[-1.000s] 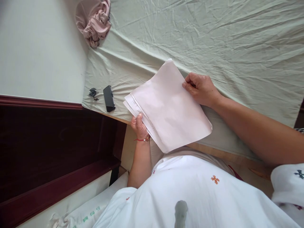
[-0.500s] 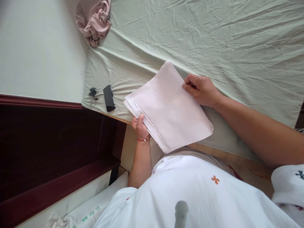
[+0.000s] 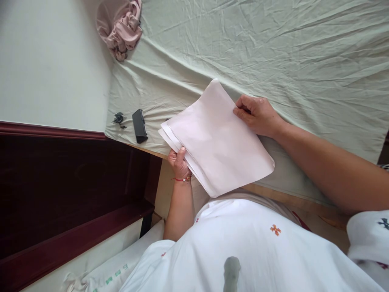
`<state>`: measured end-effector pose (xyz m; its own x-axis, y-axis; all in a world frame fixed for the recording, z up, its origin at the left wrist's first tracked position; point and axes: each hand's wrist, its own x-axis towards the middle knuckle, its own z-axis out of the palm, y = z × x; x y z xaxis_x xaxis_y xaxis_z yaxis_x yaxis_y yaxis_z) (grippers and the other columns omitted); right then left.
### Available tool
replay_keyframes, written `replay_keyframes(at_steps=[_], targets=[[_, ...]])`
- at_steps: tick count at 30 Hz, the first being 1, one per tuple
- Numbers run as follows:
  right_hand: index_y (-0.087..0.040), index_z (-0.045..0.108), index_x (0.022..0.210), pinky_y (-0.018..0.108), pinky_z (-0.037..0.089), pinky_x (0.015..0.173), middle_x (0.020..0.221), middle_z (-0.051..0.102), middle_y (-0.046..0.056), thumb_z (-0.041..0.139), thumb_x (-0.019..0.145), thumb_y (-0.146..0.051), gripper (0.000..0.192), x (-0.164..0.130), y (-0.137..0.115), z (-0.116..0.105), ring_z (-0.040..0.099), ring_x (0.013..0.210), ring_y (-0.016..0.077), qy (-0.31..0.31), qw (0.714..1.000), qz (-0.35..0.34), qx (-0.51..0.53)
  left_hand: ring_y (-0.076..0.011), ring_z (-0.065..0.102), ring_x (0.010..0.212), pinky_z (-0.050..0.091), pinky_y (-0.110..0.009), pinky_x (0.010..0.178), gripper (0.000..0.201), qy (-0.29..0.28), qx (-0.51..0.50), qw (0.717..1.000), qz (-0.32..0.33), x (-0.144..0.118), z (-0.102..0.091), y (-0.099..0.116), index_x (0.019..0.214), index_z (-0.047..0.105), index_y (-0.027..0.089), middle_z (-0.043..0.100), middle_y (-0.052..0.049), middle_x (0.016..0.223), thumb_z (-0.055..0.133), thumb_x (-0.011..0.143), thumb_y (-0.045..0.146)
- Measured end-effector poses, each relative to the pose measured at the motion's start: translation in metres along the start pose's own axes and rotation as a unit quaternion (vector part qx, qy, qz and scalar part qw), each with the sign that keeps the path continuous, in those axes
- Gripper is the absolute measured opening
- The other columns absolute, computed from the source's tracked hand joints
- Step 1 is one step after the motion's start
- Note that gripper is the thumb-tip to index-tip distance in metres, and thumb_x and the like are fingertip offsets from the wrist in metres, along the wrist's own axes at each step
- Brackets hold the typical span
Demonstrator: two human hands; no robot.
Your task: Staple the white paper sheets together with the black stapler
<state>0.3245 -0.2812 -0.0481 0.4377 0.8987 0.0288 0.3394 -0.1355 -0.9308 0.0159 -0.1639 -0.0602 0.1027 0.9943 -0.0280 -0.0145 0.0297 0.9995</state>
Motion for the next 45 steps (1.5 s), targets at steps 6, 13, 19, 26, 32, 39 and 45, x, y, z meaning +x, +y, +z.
replay_keyframes(at_steps=[6, 13, 19, 26, 32, 39, 45], targets=[[-0.025, 0.068, 0.089, 0.037, 0.045, 0.068, 0.076, 0.064, 0.002, 0.075, 0.099, -0.044, 0.023, 0.0, -0.001, 0.0, 0.057, 0.072, 0.0201, 0.001, 1.0, 0.006, 0.004, -0.02, 0.078, 0.085, 0.062, -0.03, 0.084, 0.055, -0.004, 0.017, 1.0, 0.002, 0.0, -0.003, -0.003, 0.089, 0.089, 0.022, 0.086, -0.004, 0.091, 0.107, 0.059, 0.065], [-0.025, 0.07, 0.089, 0.036, 0.042, 0.067, 0.073, 0.061, 0.001, 0.083, 0.094, -0.054, 0.033, 0.0, -0.003, -0.001, 0.059, 0.073, 0.0204, 0.002, 1.0, 0.008, -0.02, -0.0221, 0.079, 0.086, 0.064, -0.031, 0.084, 0.054, -0.015, 0.034, 0.999, 0.023, 0.001, 0.0, -0.005, 0.084, 0.088, 0.021, 0.085, -0.005, 0.086, 0.104, 0.061, 0.067], [-0.025, 0.069, 0.088, 0.038, 0.046, 0.071, 0.076, 0.065, 0.003, 0.076, 0.097, -0.043, 0.021, -0.001, -0.005, 0.001, 0.061, 0.075, 0.0213, 0.009, 0.998, 0.021, -0.05, -0.0258, 0.08, 0.091, 0.065, -0.035, 0.088, 0.045, 0.006, 0.04, 0.999, 0.035, 0.002, 0.003, -0.004, 0.078, 0.082, 0.023, 0.082, -0.003, 0.082, 0.096, 0.065, 0.064], [-0.025, 0.064, 0.086, 0.038, 0.042, 0.07, 0.074, 0.061, 0.002, 0.071, 0.097, -0.031, 0.014, -0.002, -0.014, 0.001, 0.054, 0.07, 0.0195, 0.045, 0.996, 0.058, -0.052, -0.0293, 0.082, 0.11, 0.064, -0.035, 0.097, 0.033, 0.017, 0.044, 0.998, 0.027, -0.001, 0.003, -0.003, 0.087, 0.085, 0.023, 0.085, -0.005, 0.091, 0.089, 0.072, 0.052], [-0.026, 0.059, 0.083, 0.04, 0.04, 0.07, 0.071, 0.056, 0.001, 0.07, 0.098, -0.03, 0.019, 0.0, -0.012, 0.0, 0.049, 0.07, 0.0194, 0.049, 0.996, 0.059, -0.056, -0.0264, 0.081, 0.1, 0.063, -0.035, 0.095, 0.025, 0.019, 0.036, 0.999, 0.022, -0.001, 0.001, -0.002, 0.08, 0.083, 0.023, 0.082, -0.003, 0.086, 0.087, 0.072, 0.046], [-0.026, 0.06, 0.085, 0.04, 0.041, 0.07, 0.071, 0.056, 0.001, 0.07, 0.096, -0.037, 0.018, 0.0, -0.003, 0.0, 0.052, 0.07, 0.021, 0.027, 0.998, 0.024, -0.043, -0.0217, 0.073, 0.087, 0.059, -0.031, 0.085, 0.026, 0.028, 0.046, 0.999, 0.006, 0.001, 0.002, -0.001, 0.075, 0.08, 0.022, 0.077, -0.002, 0.08, 0.084, 0.068, 0.047], [-0.027, 0.061, 0.083, 0.041, 0.045, 0.073, 0.071, 0.059, 0.002, 0.071, 0.097, -0.04, 0.022, 0.001, -0.002, -0.001, 0.057, 0.074, 0.0235, 0.017, 0.998, 0.033, -0.058, -0.02, 0.069, 0.083, 0.057, -0.03, 0.082, 0.026, 0.041, 0.041, 0.998, 0.013, -0.001, 0.005, 0.002, 0.071, 0.077, 0.023, 0.073, 0.0, 0.078, 0.082, 0.071, 0.047]])
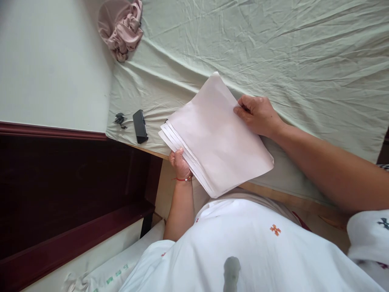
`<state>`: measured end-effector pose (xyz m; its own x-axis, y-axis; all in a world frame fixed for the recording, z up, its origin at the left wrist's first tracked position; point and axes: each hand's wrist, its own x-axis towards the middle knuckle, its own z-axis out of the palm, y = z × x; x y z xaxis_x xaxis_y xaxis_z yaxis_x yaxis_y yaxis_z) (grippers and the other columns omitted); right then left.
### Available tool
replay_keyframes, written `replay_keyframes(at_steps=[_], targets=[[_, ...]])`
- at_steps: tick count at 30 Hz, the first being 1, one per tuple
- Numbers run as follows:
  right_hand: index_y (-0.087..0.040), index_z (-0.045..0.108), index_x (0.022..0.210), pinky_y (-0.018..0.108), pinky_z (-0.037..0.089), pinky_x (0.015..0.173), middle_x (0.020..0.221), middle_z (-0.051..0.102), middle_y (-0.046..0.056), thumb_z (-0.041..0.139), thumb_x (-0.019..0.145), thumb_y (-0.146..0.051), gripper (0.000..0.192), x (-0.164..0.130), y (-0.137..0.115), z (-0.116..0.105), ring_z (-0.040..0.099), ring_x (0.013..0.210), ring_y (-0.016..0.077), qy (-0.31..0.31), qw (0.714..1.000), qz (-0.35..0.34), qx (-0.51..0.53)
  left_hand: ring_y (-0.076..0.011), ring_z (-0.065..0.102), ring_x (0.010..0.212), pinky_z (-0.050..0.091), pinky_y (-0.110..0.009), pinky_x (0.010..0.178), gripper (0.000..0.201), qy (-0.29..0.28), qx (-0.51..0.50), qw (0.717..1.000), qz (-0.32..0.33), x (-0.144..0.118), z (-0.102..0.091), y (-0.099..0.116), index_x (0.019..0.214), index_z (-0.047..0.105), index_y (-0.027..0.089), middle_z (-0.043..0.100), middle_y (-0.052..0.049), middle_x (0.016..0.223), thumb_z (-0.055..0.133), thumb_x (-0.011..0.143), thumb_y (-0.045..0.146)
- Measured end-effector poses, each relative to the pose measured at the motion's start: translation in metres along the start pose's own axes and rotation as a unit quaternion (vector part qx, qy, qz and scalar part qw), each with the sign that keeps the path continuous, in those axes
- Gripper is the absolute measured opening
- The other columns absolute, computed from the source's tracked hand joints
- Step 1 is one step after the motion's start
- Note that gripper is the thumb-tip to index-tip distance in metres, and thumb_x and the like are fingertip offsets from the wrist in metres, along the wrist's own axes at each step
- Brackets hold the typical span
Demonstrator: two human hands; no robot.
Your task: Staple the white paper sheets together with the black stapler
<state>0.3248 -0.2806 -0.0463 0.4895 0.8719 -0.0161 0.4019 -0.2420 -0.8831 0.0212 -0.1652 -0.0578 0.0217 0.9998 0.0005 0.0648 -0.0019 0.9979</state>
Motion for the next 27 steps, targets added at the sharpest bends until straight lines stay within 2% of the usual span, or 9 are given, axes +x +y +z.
replay_keyframes(at_steps=[4, 8, 13, 22, 27], targets=[[-0.027, 0.062, 0.084, 0.043, 0.044, 0.073, 0.071, 0.06, 0.003, 0.07, 0.098, -0.044, 0.024, 0.0008, 0.0006, 0.0002, 0.057, 0.073, 0.0245, -0.003, 1.0, 0.001, -0.01, -0.0205, 0.071, 0.086, 0.059, -0.031, 0.086, 0.027, -0.002, -0.014, 1.0, 0.003, -0.0011, 0.0015, 0.001, 0.072, 0.079, 0.022, 0.075, 0.0, 0.079, 0.085, 0.072, 0.048], [-0.028, 0.062, 0.083, 0.043, 0.043, 0.071, 0.066, 0.056, 0.003, 0.072, 0.098, -0.051, 0.029, 0.0006, -0.0005, 0.0, 0.057, 0.072, 0.0255, 0.001, 1.0, -0.006, -0.002, -0.0262, 0.079, 0.1, 0.062, -0.035, 0.096, 0.039, -0.021, 0.001, 1.0, 0.01, -0.0024, 0.0004, 0.0005, 0.077, 0.082, 0.022, 0.079, -0.003, 0.083, 0.089, 0.077, 0.061], [-0.029, 0.06, 0.082, 0.042, 0.041, 0.072, 0.065, 0.053, 0.002, 0.071, 0.1, -0.051, 0.031, -0.0002, -0.0017, -0.0001, 0.054, 0.073, 0.0242, 0.001, 1.0, -0.006, -0.006, -0.0261, 0.082, 0.101, 0.065, -0.036, 0.098, 0.052, -0.044, 0.002, 0.999, 0.006, -0.004, -0.0007, -0.0022, 0.092, 0.089, 0.021, 0.086, -0.005, 0.094, 0.1, 0.071, 0.068], [-0.029, 0.06, 0.083, 0.043, 0.045, 0.072, 0.069, 0.055, 0.003, 0.071, 0.099, -0.048, 0.028, -0.0013, -0.0027, 0.0027, 0.056, 0.072, 0.025, 0.016, 1.0, 0.007, 0.002, -0.0301, 0.085, 0.115, 0.064, -0.04, 0.11, 0.044, -0.033, -0.001, 0.999, 0.008, -0.0029, 0.0003, -0.0003, 0.092, 0.09, 0.023, 0.089, -0.006, 0.099, 0.098, 0.073, 0.062], [-0.028, 0.063, 0.084, 0.043, 0.049, 0.074, 0.07, 0.061, 0.003, 0.074, 0.098, -0.045, 0.025, -0.0002, -0.0006, 0.0015, 0.06, 0.073, 0.025, -0.001, 1.0, 0.0, 0.0, -0.0306, 0.084, 0.117, 0.064, -0.04, 0.11, 0.045, -0.029, -0.007, 1.0, 0.004, -0.0023, 0.0004, -0.0005, 0.092, 0.089, 0.023, 0.089, -0.006, 0.1, 0.097, 0.072, 0.062]])
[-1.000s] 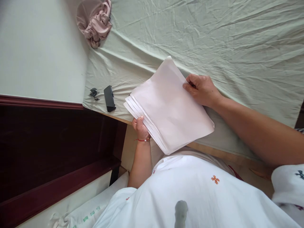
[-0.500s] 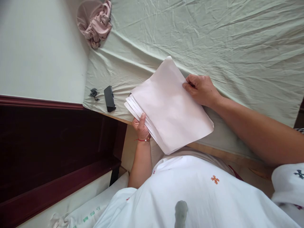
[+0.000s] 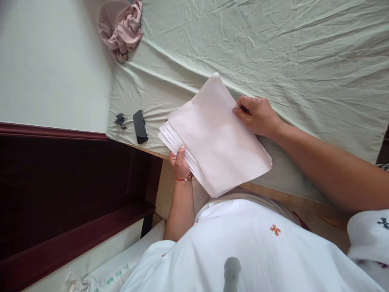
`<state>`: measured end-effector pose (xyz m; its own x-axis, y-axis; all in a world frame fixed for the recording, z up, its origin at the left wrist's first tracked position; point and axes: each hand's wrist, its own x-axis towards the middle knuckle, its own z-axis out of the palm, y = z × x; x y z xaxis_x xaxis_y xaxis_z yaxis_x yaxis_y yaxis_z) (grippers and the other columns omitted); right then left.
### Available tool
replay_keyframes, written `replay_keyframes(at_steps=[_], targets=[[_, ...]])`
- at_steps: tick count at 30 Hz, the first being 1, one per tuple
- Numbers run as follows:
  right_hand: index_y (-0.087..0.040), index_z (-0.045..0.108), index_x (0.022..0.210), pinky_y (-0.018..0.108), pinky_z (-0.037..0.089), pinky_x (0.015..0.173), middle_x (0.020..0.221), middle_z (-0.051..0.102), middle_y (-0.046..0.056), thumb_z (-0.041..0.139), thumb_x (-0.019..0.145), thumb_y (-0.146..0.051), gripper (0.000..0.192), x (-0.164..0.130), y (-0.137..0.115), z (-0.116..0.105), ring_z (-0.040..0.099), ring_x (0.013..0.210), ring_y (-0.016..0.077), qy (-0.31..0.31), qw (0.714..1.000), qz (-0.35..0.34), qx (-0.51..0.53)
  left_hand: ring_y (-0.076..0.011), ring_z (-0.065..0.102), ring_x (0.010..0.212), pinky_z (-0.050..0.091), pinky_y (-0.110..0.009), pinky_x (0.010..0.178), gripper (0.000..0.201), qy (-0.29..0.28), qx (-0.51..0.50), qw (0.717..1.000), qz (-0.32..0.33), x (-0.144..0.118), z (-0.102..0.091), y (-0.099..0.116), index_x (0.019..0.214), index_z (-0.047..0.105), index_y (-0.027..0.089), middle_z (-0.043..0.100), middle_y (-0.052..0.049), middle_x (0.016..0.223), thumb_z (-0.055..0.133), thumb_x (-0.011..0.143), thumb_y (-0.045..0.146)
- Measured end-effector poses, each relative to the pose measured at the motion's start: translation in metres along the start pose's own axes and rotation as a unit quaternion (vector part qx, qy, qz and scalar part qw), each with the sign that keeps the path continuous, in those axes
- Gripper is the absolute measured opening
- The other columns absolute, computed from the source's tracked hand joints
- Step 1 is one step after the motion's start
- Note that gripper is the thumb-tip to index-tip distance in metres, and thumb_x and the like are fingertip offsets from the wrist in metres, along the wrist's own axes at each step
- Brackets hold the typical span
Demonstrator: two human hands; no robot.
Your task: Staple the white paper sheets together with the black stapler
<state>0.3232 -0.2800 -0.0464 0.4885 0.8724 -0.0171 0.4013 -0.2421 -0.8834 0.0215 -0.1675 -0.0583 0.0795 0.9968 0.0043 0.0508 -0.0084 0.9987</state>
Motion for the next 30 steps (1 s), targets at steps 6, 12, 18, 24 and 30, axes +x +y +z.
replay_keyframes(at_steps=[6, 12, 18, 24, 30], targets=[[-0.028, 0.065, 0.084, 0.042, 0.048, 0.074, 0.071, 0.061, 0.003, 0.073, 0.099, -0.049, 0.027, -0.0001, 0.0007, -0.0029, 0.062, 0.078, 0.0265, -0.03, 0.999, -0.021, 0.003, -0.028, 0.083, 0.107, 0.064, -0.037, 0.101, 0.049, -0.005, 0.009, 1.0, -0.005, 0.0012, -0.0005, -0.0025, 0.087, 0.086, 0.022, 0.086, -0.005, 0.092, 0.097, 0.072, 0.067], [-0.027, 0.069, 0.09, 0.04, 0.049, 0.073, 0.079, 0.068, 0.002, 0.076, 0.096, -0.039, 0.015, -0.0006, 0.0021, -0.0003, 0.062, 0.075, 0.0231, 0.0, 0.999, -0.012, 0.03, -0.0237, 0.081, 0.099, 0.064, -0.034, 0.095, 0.05, 0.006, 0.01, 1.0, -0.003, 0.0016, -0.0003, -0.0046, 0.09, 0.087, 0.022, 0.086, -0.003, 0.094, 0.099, 0.072, 0.067], [-0.028, 0.065, 0.086, 0.039, 0.046, 0.067, 0.075, 0.065, 0.002, 0.075, 0.098, -0.047, 0.025, -0.0018, -0.0005, 0.0014, 0.057, 0.07, 0.0209, 0.025, 0.998, -0.005, 0.053, -0.0249, 0.083, 0.107, 0.064, -0.032, 0.098, 0.051, 0.005, -0.015, 1.0, 0.001, 0.0016, 0.0002, -0.0036, 0.096, 0.089, 0.022, 0.088, -0.005, 0.099, 0.099, 0.072, 0.066], [-0.026, 0.065, 0.085, 0.038, 0.046, 0.069, 0.074, 0.064, 0.002, 0.074, 0.096, -0.049, 0.027, -0.0014, -0.0004, 0.0001, 0.057, 0.072, 0.02, 0.002, 0.999, -0.026, 0.046, -0.0239, 0.083, 0.095, 0.065, -0.032, 0.087, 0.06, 0.002, -0.007, 1.0, -0.014, 0.0028, -0.0003, -0.0049, 0.093, 0.089, 0.021, 0.088, -0.006, 0.098, 0.099, 0.07, 0.075], [-0.024, 0.066, 0.086, 0.036, 0.044, 0.069, 0.074, 0.064, 0.001, 0.071, 0.094, -0.041, 0.019, -0.0014, 0.0004, 0.001, 0.057, 0.072, 0.0188, -0.003, 0.997, -0.053, 0.058, -0.0233, 0.083, 0.098, 0.065, -0.031, 0.091, 0.069, -0.008, -0.006, 1.0, -0.006, 0.0007, 0.0016, -0.001, 0.094, 0.088, 0.02, 0.087, -0.005, 0.095, 0.098, 0.07, 0.084]])
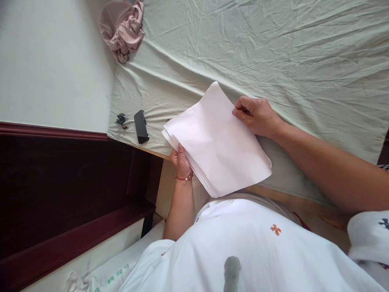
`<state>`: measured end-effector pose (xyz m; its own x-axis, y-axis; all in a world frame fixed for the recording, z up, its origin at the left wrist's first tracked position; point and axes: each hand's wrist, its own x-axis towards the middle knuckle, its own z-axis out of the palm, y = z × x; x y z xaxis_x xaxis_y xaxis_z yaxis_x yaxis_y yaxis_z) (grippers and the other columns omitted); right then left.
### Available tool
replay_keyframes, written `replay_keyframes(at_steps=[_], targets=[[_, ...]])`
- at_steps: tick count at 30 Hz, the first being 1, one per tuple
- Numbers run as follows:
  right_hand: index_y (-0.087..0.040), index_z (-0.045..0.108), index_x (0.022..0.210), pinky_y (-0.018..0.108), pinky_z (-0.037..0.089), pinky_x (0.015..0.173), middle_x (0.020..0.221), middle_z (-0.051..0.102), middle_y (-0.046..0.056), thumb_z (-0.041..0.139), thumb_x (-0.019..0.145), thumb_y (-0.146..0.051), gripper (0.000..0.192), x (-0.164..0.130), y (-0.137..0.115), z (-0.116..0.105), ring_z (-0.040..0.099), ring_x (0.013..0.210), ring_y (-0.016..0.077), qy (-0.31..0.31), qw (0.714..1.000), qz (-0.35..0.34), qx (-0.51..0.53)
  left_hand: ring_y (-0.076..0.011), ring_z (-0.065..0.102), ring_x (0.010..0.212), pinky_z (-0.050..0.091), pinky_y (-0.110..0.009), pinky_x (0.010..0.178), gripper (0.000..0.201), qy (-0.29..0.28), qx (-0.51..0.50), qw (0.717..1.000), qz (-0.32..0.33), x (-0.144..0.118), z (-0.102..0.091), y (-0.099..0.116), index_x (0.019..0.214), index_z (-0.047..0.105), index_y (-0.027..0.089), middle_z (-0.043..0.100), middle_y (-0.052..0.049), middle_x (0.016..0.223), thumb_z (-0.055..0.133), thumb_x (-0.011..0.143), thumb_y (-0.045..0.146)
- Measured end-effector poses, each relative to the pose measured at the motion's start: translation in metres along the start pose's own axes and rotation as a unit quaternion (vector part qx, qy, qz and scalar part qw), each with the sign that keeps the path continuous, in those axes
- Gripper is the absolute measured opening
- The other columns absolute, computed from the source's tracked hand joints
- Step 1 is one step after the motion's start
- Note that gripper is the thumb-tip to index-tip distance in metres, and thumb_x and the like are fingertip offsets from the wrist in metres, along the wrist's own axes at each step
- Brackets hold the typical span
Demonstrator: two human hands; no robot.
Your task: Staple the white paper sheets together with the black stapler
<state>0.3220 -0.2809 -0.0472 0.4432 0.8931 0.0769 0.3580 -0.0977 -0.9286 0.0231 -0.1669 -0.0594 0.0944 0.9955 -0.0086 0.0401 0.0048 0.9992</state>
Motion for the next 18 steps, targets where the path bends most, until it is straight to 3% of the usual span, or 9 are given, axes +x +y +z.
replay_keyframes(at_steps=[3, 5, 10, 15, 18], targets=[[-0.024, 0.067, 0.085, 0.035, 0.047, 0.071, 0.074, 0.065, 0.001, 0.072, 0.095, -0.039, 0.018, 0.0005, -0.0002, -0.0004, 0.06, 0.075, 0.0197, -0.002, 1.0, 0.007, -0.009, -0.0269, 0.084, 0.107, 0.066, -0.034, 0.098, 0.077, 0.019, -0.003, 1.0, 0.009, -0.0009, 0.0012, 0.0022, 0.092, 0.085, 0.019, 0.086, -0.008, 0.095, 0.082, 0.08, 0.095], [-0.025, 0.067, 0.084, 0.035, 0.047, 0.071, 0.073, 0.064, 0.001, 0.074, 0.095, -0.04, 0.02, 0.0011, -0.0002, -0.0007, 0.062, 0.075, 0.0202, -0.001, 1.0, 0.008, -0.011, -0.0263, 0.084, 0.103, 0.067, -0.034, 0.097, 0.08, 0.025, -0.002, 1.0, 0.011, -0.0003, 0.0005, 0.0019, 0.09, 0.084, 0.019, 0.086, -0.007, 0.092, 0.079, 0.079, 0.098], [-0.026, 0.067, 0.082, 0.035, 0.045, 0.068, 0.069, 0.062, 0.001, 0.076, 0.094, -0.049, 0.028, 0.0017, -0.0004, -0.0013, 0.06, 0.073, 0.0208, -0.001, 1.0, 0.002, -0.004, -0.021, 0.083, 0.089, 0.067, -0.031, 0.089, 0.063, -0.03, 0.039, 0.999, -0.011, 0.0023, -0.0023, -0.0025, 0.095, 0.088, 0.02, 0.088, -0.004, 0.095, 0.104, 0.068, 0.074], [-0.026, 0.07, 0.087, 0.035, 0.052, 0.07, 0.078, 0.071, 0.002, 0.082, 0.091, -0.052, 0.028, 0.0006, 0.0013, -0.0005, 0.064, 0.074, 0.0208, -0.008, 0.999, 0.016, 0.029, -0.0197, 0.084, 0.093, 0.067, -0.03, 0.093, 0.054, -0.011, -0.009, 1.0, -0.02, 0.0002, 0.0026, -0.0008, 0.095, 0.09, 0.021, 0.09, -0.003, 0.1, 0.109, 0.065, 0.062], [-0.028, 0.072, 0.1, 0.037, 0.061, 0.079, 0.093, 0.08, 0.003, 0.086, 0.087, -0.054, 0.032, 0.0002, 0.0053, 0.0021, 0.072, 0.084, 0.0228, -0.012, 0.997, 0.015, 0.08, -0.0196, 0.085, 0.098, 0.067, -0.03, 0.1, 0.052, 0.017, -0.06, 0.998, -0.024, -0.0015, 0.0044, 0.0048, 0.098, 0.091, 0.023, 0.09, -0.002, 0.103, 0.111, 0.063, 0.056]])
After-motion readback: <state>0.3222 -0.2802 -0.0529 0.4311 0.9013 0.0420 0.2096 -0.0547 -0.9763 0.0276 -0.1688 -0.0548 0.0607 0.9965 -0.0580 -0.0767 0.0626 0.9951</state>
